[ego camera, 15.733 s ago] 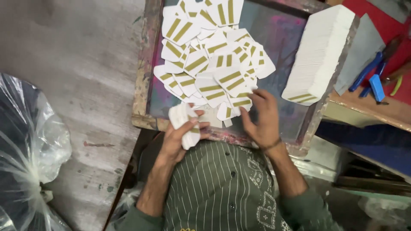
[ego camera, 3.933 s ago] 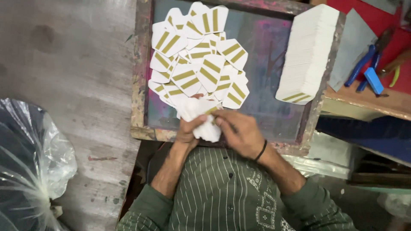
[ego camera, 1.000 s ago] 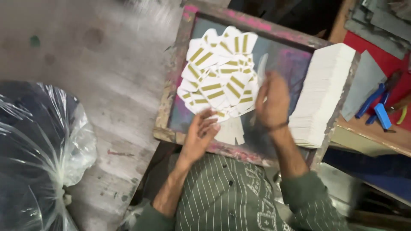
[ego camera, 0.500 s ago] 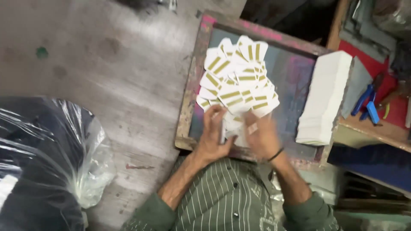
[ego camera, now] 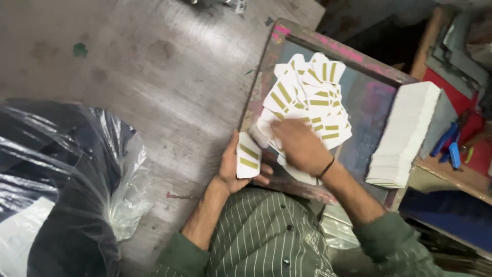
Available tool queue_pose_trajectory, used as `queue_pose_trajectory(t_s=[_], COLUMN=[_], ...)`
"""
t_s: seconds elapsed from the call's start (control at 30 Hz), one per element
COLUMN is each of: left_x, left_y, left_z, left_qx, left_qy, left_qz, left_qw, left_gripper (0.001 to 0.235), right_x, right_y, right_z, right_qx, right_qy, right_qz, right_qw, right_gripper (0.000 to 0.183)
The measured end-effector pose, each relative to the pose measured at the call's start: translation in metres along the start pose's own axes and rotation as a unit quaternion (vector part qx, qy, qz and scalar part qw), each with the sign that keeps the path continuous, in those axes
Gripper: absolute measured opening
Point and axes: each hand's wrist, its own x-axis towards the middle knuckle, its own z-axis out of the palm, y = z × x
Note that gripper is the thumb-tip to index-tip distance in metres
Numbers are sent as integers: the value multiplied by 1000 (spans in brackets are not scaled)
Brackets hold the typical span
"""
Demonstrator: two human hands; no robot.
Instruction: The recorder is sorting and stacking small printed paper cutouts from a screen printing frame.
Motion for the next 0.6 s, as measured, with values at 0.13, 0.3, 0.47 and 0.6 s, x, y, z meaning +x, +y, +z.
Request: queue_pose_trajectory(t_s=[0.13, 0.3, 0.47, 0.6], left_x=[2, 4, 12, 13], left_y=[-2, 8, 5, -1], left_z=[-27, -16, -12, -22], left_qx=[23, 78, 31, 60], left_qy=[-48, 53, 92, 90], left_qz=[-80, -34, -51, -63], left_qw=[995, 995, 994, 992], left_gripper=[64, 59, 61, 62], right_x=[14, 46, 17, 0], right_y=[-17, 24, -50, -2], right_z=[-11, 6, -30, 23], right_qx=[48, -128, 30, 104], right_qy=[-35, 75, 71, -53], right_qz=[-344, -143, -117, -126], right_qw=[937, 979, 990, 985], right_gripper=[40, 46, 43, 32])
